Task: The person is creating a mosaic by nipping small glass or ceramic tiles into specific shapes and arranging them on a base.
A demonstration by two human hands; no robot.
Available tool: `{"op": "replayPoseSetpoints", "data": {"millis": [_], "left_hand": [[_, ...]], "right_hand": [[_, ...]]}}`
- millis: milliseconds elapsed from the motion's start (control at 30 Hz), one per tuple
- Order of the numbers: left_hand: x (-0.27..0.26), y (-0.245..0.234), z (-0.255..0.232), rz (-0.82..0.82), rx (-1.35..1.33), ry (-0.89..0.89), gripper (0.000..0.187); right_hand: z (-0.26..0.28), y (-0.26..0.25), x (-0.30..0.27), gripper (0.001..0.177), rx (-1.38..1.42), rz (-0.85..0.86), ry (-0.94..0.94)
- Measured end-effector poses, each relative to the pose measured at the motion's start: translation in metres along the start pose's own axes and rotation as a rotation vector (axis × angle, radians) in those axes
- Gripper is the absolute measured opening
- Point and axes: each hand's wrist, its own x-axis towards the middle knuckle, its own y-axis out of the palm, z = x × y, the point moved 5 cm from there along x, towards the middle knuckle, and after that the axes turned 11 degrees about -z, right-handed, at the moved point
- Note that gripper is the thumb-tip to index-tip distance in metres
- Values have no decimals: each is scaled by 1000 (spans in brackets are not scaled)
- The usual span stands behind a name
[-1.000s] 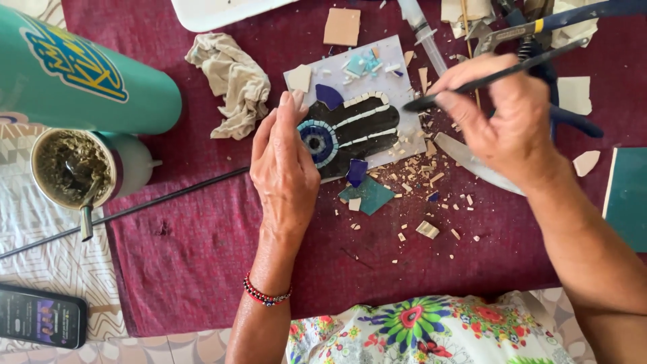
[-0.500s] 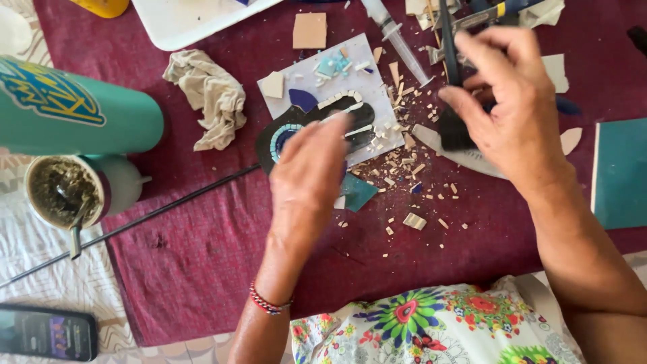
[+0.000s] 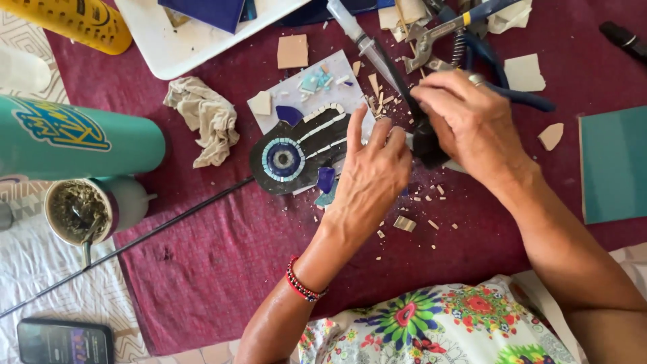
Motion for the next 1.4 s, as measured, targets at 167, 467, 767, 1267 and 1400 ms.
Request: {"op": "replayPoseSetpoints", "data": {"millis": [167, 467, 767, 1267, 1400], "left_hand": [[6, 3, 5, -32, -10, -14, 11], [13, -2, 36, -203, -616, -368, 17], [-3, 7, 49, -252, -1465, -977, 15], [-10, -36, 67, -188, -654, -288, 27], [-27, -82, 84, -211, -663, -348, 18]], "right_hand": [[-16, -15, 17, 39, -343, 55, -129], [-44, -46, 39, 110, -378, 312, 30], [-98, -38, 20, 142, -344, 471, 203], [-101, -27, -13, 65, -595, 188, 42], [-43, -41, -1, 49, -31, -74, 70]]}}
